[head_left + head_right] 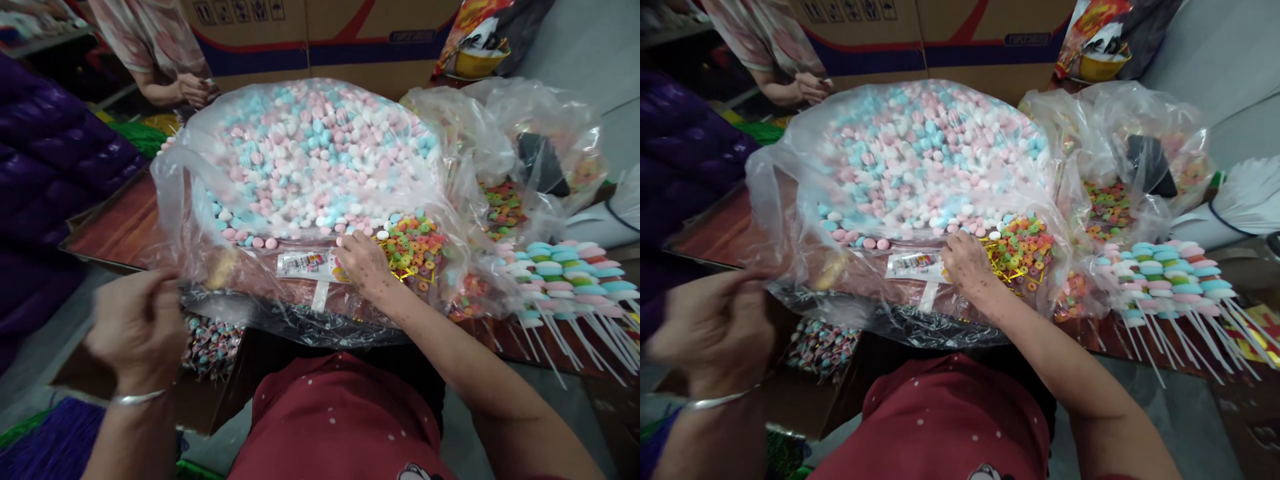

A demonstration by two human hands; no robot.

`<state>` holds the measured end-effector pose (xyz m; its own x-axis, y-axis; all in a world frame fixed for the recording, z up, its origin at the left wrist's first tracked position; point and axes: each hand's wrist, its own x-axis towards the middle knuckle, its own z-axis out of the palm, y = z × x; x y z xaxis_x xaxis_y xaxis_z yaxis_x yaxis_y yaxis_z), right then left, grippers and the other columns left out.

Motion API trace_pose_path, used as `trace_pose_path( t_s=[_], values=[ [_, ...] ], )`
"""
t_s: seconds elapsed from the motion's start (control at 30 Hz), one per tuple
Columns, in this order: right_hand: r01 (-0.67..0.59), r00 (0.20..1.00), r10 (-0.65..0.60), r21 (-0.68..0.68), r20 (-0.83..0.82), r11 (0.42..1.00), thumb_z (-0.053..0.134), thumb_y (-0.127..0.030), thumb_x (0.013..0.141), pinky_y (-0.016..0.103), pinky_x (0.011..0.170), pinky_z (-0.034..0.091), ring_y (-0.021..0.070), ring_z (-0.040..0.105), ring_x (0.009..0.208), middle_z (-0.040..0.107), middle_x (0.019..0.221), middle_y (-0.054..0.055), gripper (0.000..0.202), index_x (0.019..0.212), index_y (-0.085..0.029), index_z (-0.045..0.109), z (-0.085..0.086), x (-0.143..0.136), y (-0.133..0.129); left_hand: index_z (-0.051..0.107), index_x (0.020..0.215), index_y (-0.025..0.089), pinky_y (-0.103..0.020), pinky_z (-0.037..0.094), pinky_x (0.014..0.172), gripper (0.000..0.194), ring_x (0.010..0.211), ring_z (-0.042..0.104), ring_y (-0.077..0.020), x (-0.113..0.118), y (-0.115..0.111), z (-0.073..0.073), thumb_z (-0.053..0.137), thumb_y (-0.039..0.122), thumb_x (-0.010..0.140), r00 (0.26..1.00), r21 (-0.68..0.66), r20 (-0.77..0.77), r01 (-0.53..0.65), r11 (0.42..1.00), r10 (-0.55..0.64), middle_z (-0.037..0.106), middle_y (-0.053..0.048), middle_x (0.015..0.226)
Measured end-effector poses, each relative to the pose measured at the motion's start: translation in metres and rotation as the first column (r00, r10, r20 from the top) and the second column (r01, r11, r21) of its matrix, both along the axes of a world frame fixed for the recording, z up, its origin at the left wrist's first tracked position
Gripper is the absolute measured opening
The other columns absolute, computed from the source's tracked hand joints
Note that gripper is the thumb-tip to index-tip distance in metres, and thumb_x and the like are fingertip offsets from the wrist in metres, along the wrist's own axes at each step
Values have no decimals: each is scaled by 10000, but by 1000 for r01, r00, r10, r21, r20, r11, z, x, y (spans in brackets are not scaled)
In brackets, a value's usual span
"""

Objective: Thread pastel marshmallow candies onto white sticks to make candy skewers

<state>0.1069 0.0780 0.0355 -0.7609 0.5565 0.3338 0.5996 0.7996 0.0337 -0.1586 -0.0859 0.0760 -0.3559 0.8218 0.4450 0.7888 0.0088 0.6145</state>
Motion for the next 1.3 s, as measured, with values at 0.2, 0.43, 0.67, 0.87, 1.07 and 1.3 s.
trace_pose_path(
  t_s=[0.2,0.43,0.67,0.87,1.07,1.3],
  values=[
    [-116,978,157,265,-139,957,448,-187,979,360,745,383,225,464,877,643,889,91,255,871,-157,677,23,12,-13,639,1072,120,-456,452,925,346,1033,580,-295,79,90,1,613,387,853,895,-148,-185,383,912,-406,676,-150,1056],
    [-102,929,160,183,-333,978,458,-182,974,369,821,437,207,504,930,657,969,64,224,921,-202,675,18,38,-19,617,785,157,-249,427,642,172,693,553,-141,103,116,-2,592,322,828,679,-327,435,731,599,-591,628,1,740],
    [-149,734,-189,-426,-653,893,632,-270,864,391,847,527,211,606,1032,609,1231,138,502,1334,-168,490,11,51,-26,611,753,169,-238,422,653,167,655,527,-122,111,110,-7,553,291,852,631,-249,486,764,596,-605,592,26,682],
    [-250,758,-214,-577,-617,778,545,-199,916,266,738,498,118,621,775,683,844,8,135,904,-177,677,16,56,-32,608,831,177,-220,425,626,110,662,557,-121,114,102,-13,552,258,880,612,-258,405,789,557,-679,633,20,719],
    [-171,817,-40,-309,-575,936,463,-264,985,258,695,444,133,541,731,603,734,15,263,789,-175,614,12,60,-44,643,771,203,-204,379,543,189,543,523,-106,116,92,-20,568,329,891,670,-157,194,742,651,-717,617,34,618],
    [-24,861,-55,-148,-506,989,374,-328,1021,268,633,369,133,427,639,470,636,-10,392,673,-197,497,13,69,-59,676,815,192,-210,466,554,237,560,598,-132,129,88,-20,571,395,878,645,-192,325,761,619,-692,687,-4,667]
  ],
)
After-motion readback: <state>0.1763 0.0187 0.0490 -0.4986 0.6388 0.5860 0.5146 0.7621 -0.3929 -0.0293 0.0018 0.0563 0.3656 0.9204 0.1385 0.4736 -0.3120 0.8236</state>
